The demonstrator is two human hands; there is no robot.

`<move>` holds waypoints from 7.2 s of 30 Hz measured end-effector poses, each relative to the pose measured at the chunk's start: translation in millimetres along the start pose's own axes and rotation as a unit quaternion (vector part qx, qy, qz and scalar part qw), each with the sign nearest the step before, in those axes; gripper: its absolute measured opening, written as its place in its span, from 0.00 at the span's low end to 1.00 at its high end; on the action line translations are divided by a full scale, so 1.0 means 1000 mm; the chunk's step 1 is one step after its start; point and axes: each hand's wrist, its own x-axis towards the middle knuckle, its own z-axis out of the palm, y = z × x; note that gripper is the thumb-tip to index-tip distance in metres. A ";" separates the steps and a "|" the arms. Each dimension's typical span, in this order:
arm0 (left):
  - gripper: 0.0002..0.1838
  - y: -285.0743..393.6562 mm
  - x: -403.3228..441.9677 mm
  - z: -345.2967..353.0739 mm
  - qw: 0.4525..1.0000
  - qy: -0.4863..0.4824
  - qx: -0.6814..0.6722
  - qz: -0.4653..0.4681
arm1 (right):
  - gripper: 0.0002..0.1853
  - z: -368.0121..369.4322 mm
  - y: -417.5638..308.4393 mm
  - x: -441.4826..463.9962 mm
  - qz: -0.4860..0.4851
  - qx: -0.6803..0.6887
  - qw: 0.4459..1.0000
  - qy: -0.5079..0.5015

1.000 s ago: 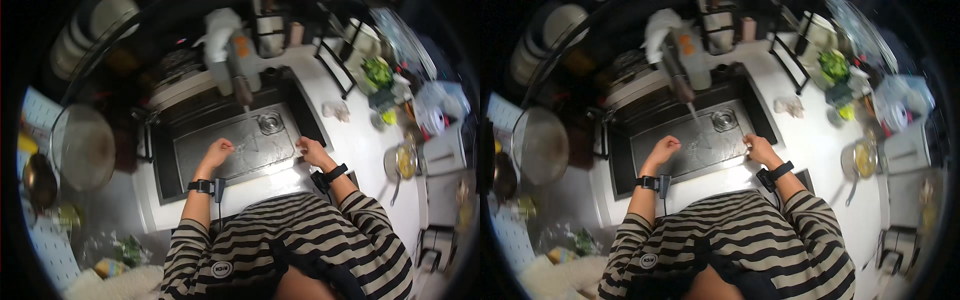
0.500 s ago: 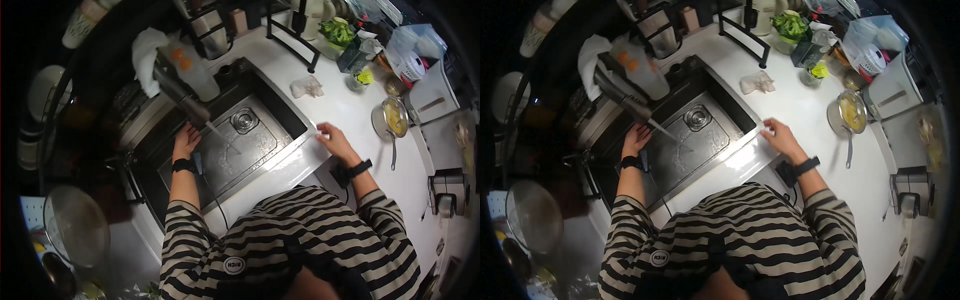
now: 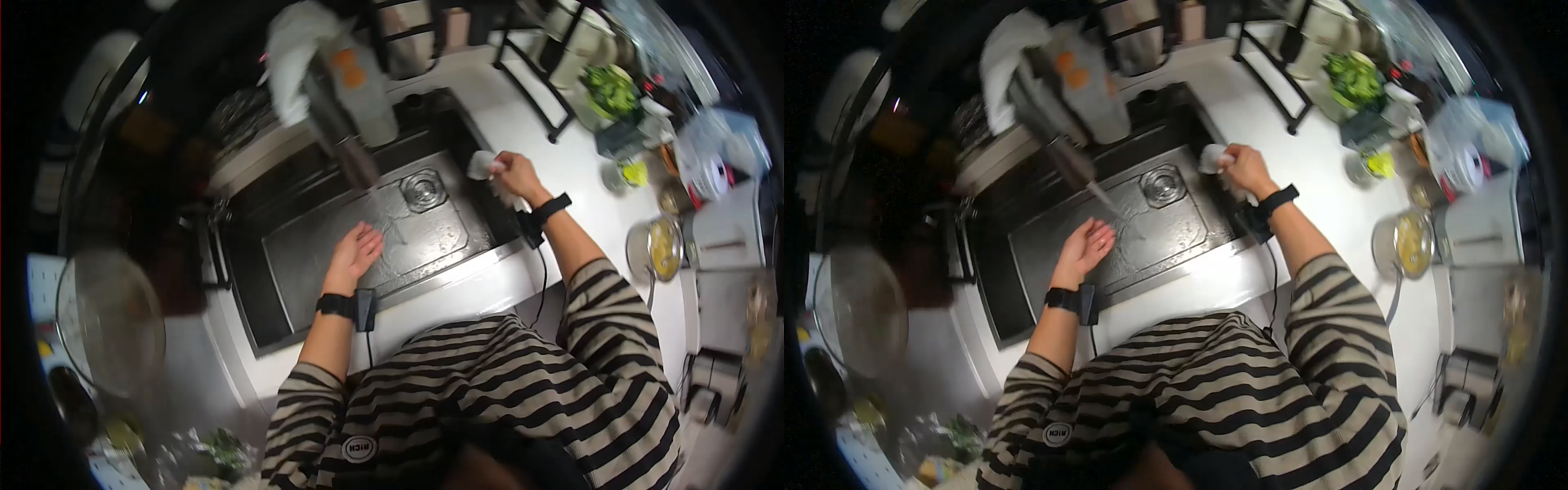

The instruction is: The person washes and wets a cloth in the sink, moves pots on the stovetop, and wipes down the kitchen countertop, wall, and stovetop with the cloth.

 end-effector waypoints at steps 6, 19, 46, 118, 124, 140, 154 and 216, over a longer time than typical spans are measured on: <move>0.33 0.002 -0.006 0.054 0.981 -0.099 -0.164 -0.014 | 0.13 0.113 -0.126 -0.048 -0.171 0.158 0.961 -0.149; 0.27 -0.021 0.027 0.073 0.984 0.029 -0.174 -0.037 | 0.18 0.177 -0.132 -0.046 -0.163 0.073 0.984 -0.001; 0.30 -0.007 0.065 0.012 0.935 -0.024 0.352 0.022 | 0.18 0.186 -0.126 -0.039 0.057 0.060 0.973 -0.216; 0.14 -0.058 -0.012 0.073 0.535 0.006 0.803 0.264 | 0.15 0.234 -0.064 -0.012 -0.101 -0.159 0.956 -0.227; 0.11 -0.013 -0.013 0.043 0.851 -0.193 0.455 0.180 | 0.22 0.099 -0.147 -0.037 0.045 0.392 0.908 -0.140; 0.25 -0.230 -0.169 0.169 0.424 -0.557 0.662 0.268 | 0.45 -0.078 -0.034 -0.508 0.175 0.173 0.968 0.059; 0.25 -0.758 -0.571 0.141 0.275 -0.831 0.401 -0.271 | 0.16 -0.116 -0.073 -1.052 0.379 0.269 0.564 0.683; 0.10 -2.162 -1.584 0.136 0.153 -0.871 0.463 0.054 | 0.28 -0.462 0.360 -2.894 0.036 0.335 0.213 0.917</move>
